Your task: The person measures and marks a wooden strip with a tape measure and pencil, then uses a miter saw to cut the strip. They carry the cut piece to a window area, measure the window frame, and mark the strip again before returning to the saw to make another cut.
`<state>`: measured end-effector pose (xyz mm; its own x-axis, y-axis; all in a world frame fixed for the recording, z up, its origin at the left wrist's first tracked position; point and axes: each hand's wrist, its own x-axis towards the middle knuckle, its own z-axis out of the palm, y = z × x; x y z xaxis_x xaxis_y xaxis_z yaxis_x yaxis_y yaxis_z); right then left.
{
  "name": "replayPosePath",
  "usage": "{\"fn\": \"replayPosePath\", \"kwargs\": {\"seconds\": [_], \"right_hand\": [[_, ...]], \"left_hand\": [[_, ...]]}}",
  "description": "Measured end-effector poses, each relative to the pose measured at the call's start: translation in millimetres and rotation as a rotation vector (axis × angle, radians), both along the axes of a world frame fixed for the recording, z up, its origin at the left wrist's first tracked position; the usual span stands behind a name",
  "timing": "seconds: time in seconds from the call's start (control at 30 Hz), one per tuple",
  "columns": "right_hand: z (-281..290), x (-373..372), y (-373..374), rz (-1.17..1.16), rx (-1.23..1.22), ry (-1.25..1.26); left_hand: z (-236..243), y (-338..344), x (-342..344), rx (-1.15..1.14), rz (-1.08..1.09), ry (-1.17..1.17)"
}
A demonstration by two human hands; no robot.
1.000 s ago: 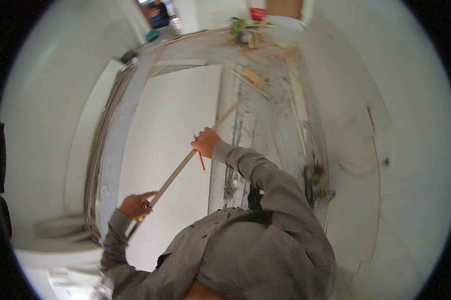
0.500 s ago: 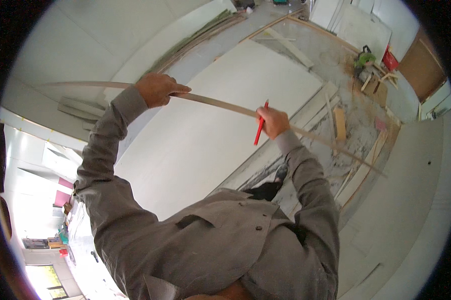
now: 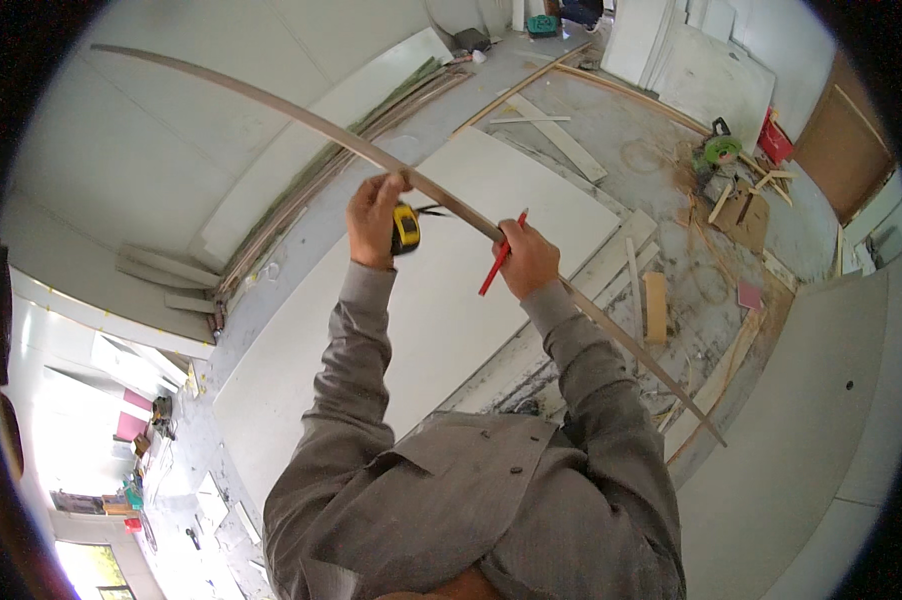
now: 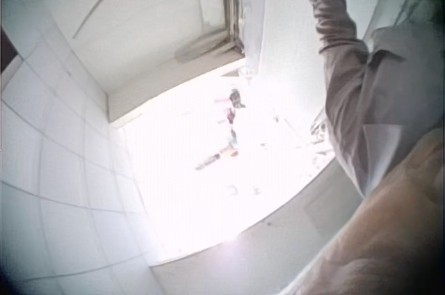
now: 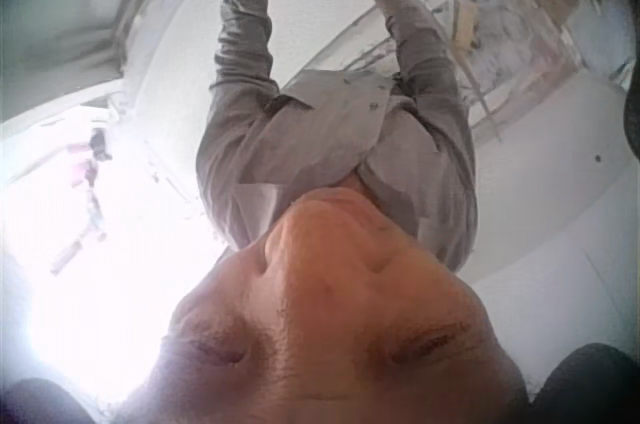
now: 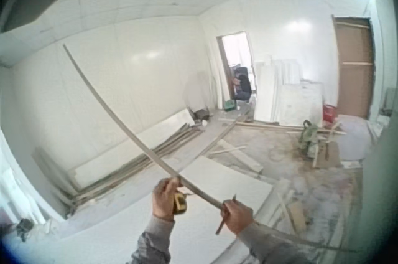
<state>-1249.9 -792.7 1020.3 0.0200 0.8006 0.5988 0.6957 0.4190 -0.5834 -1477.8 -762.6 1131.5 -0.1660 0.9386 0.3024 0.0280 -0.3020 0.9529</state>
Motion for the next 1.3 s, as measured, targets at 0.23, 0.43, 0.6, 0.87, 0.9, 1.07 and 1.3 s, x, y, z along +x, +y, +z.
{"fn": "replayPosePath", "kwargs": {"seconds": [0.23,0.43,0.6,0.87,0.9,1.07,1.3], "right_hand": [[-26.3,40.5,53.6,-0.022,-0.117,0.010],[-1.7,44.0,40.8,-0.042,-0.209,0.151],[-22.4,42.5,62.8,-0.071,-0.141,0.163],[-82.7,30.8,85.0,-0.123,-0.284,0.234],[-91.9,32.2,91.5,-0.135,-0.274,0.227],[-158.1,38.7,139.6,-0.213,-0.065,0.130],[-199.4,-14.6,117.6,-0.321,-0.335,0.271]], "left_hand": [[-3.8,115.5,28.1,-0.122,-0.245,-0.130],[31.0,135.9,51.8,-0.249,-0.294,0.001],[23.5,167.8,68.6,-0.221,-0.380,0.014],[-23.2,249.1,84.0,-0.256,-0.504,0.019],[-33.2,260.5,81.4,-0.253,-0.528,0.025],[-79.3,309.3,103.8,-0.246,-0.638,0.070],[-178.4,375.5,104.9,-0.203,-0.626,0.179]]}}
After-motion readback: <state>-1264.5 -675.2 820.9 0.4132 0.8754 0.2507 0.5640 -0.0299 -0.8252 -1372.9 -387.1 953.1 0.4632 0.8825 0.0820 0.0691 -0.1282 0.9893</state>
